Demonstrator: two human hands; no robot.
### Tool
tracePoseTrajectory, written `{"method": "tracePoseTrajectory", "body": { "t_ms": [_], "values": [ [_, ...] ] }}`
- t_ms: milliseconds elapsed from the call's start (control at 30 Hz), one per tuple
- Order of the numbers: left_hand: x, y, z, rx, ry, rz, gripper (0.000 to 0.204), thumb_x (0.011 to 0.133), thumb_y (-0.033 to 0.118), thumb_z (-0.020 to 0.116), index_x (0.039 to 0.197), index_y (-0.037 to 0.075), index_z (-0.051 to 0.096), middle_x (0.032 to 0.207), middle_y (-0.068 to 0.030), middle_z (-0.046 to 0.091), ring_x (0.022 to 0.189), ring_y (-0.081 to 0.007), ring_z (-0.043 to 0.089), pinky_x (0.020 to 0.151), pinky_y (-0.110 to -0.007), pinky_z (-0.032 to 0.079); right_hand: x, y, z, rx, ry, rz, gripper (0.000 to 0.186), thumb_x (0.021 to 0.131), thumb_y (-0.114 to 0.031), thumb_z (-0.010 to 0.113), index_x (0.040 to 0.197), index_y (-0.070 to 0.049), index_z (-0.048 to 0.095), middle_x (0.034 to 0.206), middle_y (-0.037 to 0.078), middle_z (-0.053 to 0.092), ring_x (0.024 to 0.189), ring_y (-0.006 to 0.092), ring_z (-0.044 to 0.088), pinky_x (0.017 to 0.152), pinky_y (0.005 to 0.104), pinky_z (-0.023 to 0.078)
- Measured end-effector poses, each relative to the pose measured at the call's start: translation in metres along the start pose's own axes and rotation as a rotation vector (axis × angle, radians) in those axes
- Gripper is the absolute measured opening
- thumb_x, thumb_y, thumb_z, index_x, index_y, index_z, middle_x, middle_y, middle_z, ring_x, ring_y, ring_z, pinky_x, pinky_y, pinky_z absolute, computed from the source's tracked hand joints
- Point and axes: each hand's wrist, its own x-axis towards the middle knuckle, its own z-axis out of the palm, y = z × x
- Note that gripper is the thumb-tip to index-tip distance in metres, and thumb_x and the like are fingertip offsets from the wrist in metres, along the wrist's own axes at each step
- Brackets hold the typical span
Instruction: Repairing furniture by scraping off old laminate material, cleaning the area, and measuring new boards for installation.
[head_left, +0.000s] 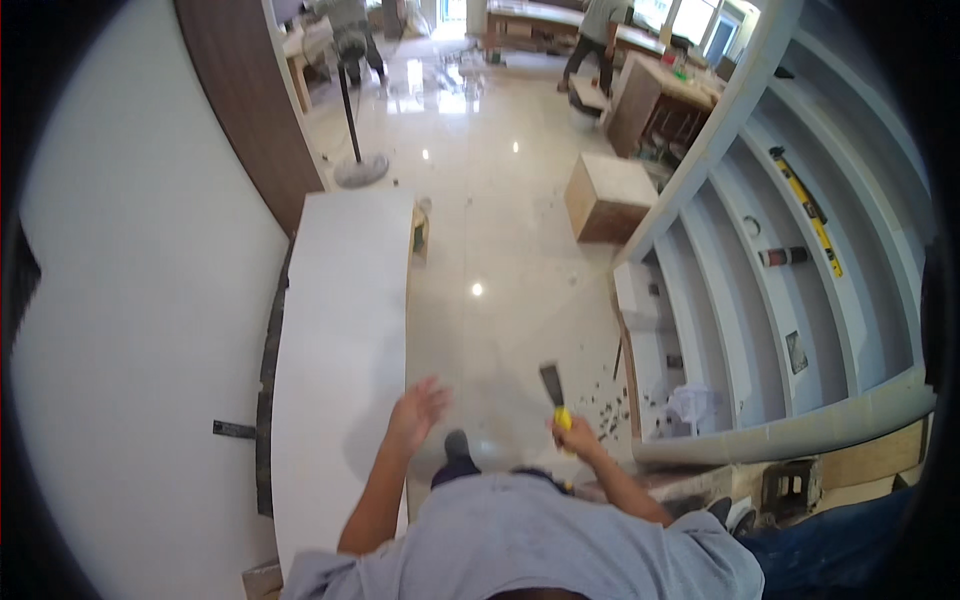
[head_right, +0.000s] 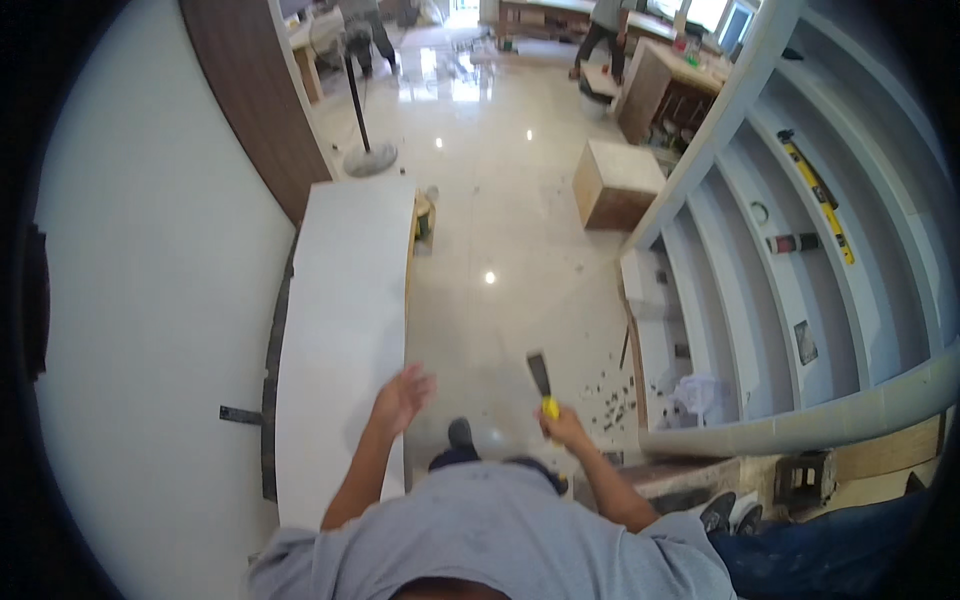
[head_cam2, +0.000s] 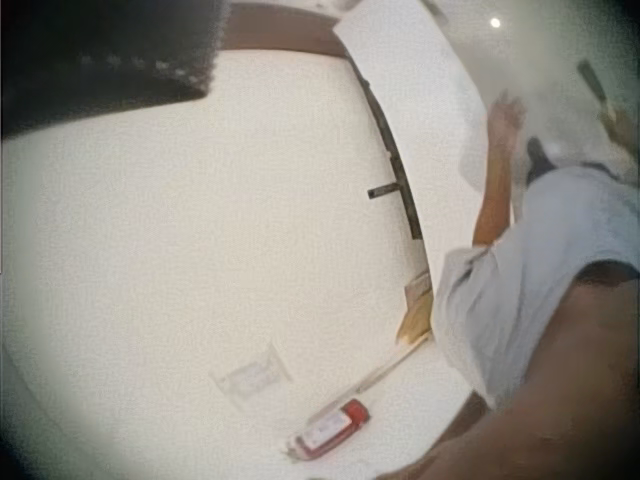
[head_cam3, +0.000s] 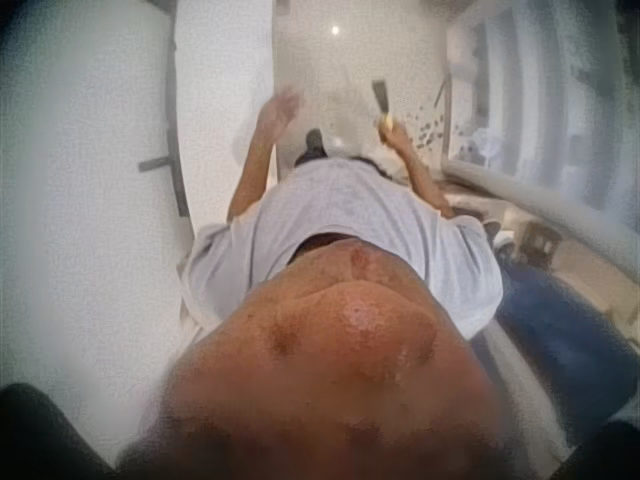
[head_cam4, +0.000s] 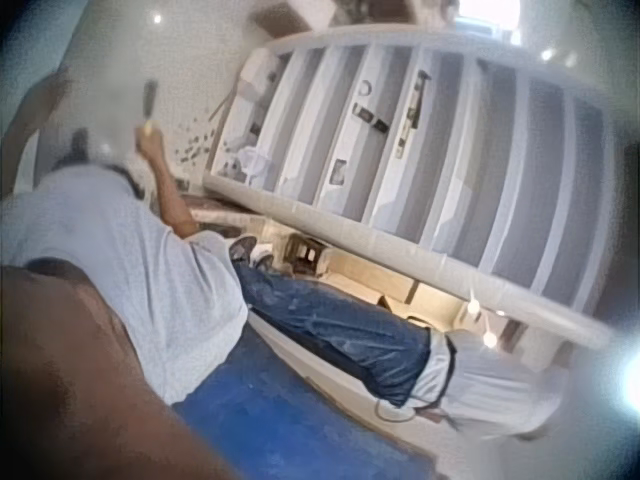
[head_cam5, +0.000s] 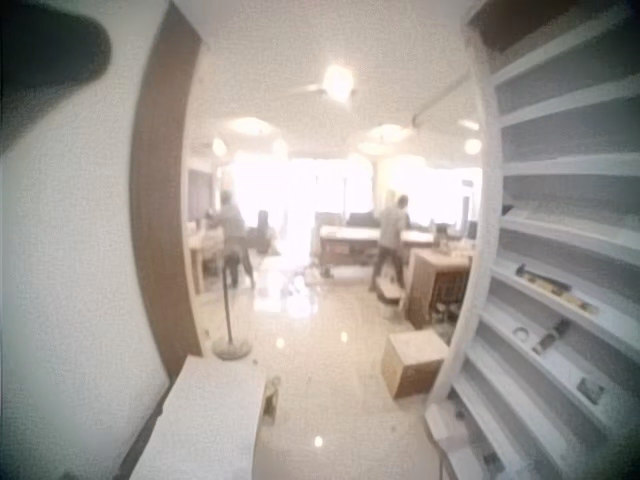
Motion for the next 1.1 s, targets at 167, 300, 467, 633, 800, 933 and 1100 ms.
{"method": "tracePoseTrajectory", "body": {
  "t_ms": [167, 300, 467, 633, 800, 933, 1100],
  "values": [
    [0.111, 0.082, 0.084, -0.236, -0.351, 0.025, 0.054, 0.093, 0.047, 0.036, 0.130, 0.007, 0.037, 0.127, -0.0181, 0.046, 0.116, -0.0260, 0.048, 0.082, -0.030, 0.049, 0.036, -0.146, -0.026, 0.382, 0.160, -0.480, 0.019, 0.085, -0.022, 0.061, 0.087, -0.003, 0.058, 0.063, -0.001, 0.051, 0.058, 0.0075, 0.050, 0.054, 0.0209, 0.040],
    [0.165, 0.125, 0.159, -0.223, -0.573, 0.048, 0.061, 0.091, 0.052, 0.034, 0.130, 0.005, 0.034, 0.128, -0.0217, 0.044, 0.115, -0.0285, 0.049, 0.074, -0.032, 0.055, 0.073, -0.225, -0.045, 0.557, 0.212, -0.544, 0.017, 0.083, -0.016, 0.065, 0.091, -0.002, 0.060, 0.066, -0.001, 0.054, 0.059, 0.0071, 0.051, 0.053, 0.0191, 0.040],
    [0.236, 0.152, 0.207, -0.189, -0.617, 0.070, 0.063, 0.092, 0.052, 0.033, 0.131, 0.003, 0.032, 0.130, -0.0233, 0.040, 0.118, -0.0300, 0.047, 0.077, -0.032, 0.054, 0.148, -0.283, -0.068, 0.737, 0.216, -0.621, 0.021, 0.083, -0.011, 0.064, 0.100, 0.001, 0.062, 0.075, 0.001, 0.059, 0.065, 0.0081, 0.056, 0.057, 0.0205, 0.044],
    [0.315, 0.175, 0.234, -0.162, -0.482, 0.102, 0.064, 0.092, 0.052, 0.032, 0.132, 0.002, 0.031, 0.132, -0.0241, 0.039, 0.119, -0.0289, 0.046, 0.078, -0.032, 0.053, 0.244, -0.329, -0.101, 0.768, 0.104, -0.574, 0.019, 0.082, -0.012, 0.066, 0.094, 0.002, 0.063, 0.069, 0.002, 0.060, 0.061, 0.0086, 0.056, 0.056, 0.0214, 0.045],
    [0.372, 0.206, 0.243, 0.071, -0.276, 0.226, 0.059, 0.093, 0.050, 0.033, 0.131, 0.006, 0.035, 0.131, -0.0156, 0.043, 0.121, -0.0211, 0.044, 0.082, -0.032, 0.051, 0.343, -0.383, -0.126, 0.459, -0.076, -0.603, 0.017, 0.083, -0.017, 0.066, 0.084, 0.000, 0.061, 0.067, 0.002, 0.059, 0.057, 0.0081, 0.054, 0.052, 0.0233, 0.045],
    [0.419, 0.222, 0.237, 0.121, -0.194, 0.343, 0.055, 0.093, 0.049, 0.034, 0.130, 0.007, 0.037, 0.129, -0.0122, 0.046, 0.122, -0.0189, 0.043, 0.082, -0.033, 0.051, 0.405, -0.412, -0.137, 0.287, -0.211, -0.620, 0.020, 0.084, -0.020, 0.065, 0.079, -0.001, 0.058, 0.065, 0.003, 0.059, 0.058, 0.0087, 0.056, 0.053, 0.0237, 0.046],
    [0.500, 0.257, 0.207, 0.061, -0.242, 0.166, 0.049, 0.094, 0.043, 0.038, 0.125, 0.006, 0.042, 0.125, -0.0104, 0.050, 0.117, -0.0208, 0.048, 0.084, -0.035, 0.046, 0.474, -0.445, -0.144, 0.111, -0.272, -0.599, 0.016, 0.084, -0.017, 0.063, 0.080, -0.002, 0.058, 0.064, 0.004, 0.059, 0.058, 0.0093, 0.056, 0.054, 0.0241, 0.046]
  ]
}}
